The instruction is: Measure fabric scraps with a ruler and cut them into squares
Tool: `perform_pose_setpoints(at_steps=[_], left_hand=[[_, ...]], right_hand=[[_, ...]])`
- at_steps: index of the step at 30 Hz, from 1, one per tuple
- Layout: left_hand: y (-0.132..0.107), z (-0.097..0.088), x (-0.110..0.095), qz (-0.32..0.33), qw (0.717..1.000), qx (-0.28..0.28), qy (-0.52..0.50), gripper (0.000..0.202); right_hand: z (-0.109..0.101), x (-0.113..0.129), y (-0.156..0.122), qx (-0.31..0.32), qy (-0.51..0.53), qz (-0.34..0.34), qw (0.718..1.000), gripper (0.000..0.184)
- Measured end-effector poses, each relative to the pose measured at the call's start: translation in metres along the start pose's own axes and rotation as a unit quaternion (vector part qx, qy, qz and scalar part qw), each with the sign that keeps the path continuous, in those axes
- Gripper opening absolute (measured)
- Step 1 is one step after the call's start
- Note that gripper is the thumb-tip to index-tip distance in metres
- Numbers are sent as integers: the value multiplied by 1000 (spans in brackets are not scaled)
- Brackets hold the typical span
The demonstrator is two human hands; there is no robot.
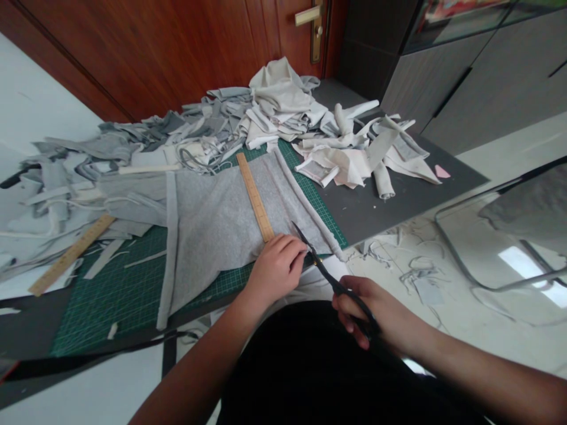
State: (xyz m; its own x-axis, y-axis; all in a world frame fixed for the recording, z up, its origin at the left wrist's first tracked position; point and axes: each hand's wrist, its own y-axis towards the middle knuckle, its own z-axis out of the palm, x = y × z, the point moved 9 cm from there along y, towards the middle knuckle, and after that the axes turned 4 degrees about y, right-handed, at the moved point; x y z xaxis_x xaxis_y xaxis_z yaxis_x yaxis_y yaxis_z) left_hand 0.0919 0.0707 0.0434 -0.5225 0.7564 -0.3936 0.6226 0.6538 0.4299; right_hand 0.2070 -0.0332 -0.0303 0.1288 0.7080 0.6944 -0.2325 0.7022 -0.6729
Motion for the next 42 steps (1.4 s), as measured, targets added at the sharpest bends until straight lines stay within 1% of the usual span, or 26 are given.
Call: perform_pose_setpoints(at_steps=[10,15,20,27,32,42], left_hand=[[0,2,4,-14,1000,8,-18,11],[-1,2,6,-23,999,8,-39,11],[-2,0,11,-57,998,7,-39,11],[-2,3,16,-82,994,36,-59,12],[-3,1,22,-109,991,21,-74,12],[-3,2,27,-124,987,34,-91,11]], right_hand=[[7,1,13,-12,4,-17,1000,17],[8,3,15,-9,17,-13,1000,19],[9,10,20,-14,22,-20,999,18],[12,12,26,-13,10,-23,1000,18],[12,13,32,-15,11,-30,999,17],[16,26,34,-10,9,-42,999,17]])
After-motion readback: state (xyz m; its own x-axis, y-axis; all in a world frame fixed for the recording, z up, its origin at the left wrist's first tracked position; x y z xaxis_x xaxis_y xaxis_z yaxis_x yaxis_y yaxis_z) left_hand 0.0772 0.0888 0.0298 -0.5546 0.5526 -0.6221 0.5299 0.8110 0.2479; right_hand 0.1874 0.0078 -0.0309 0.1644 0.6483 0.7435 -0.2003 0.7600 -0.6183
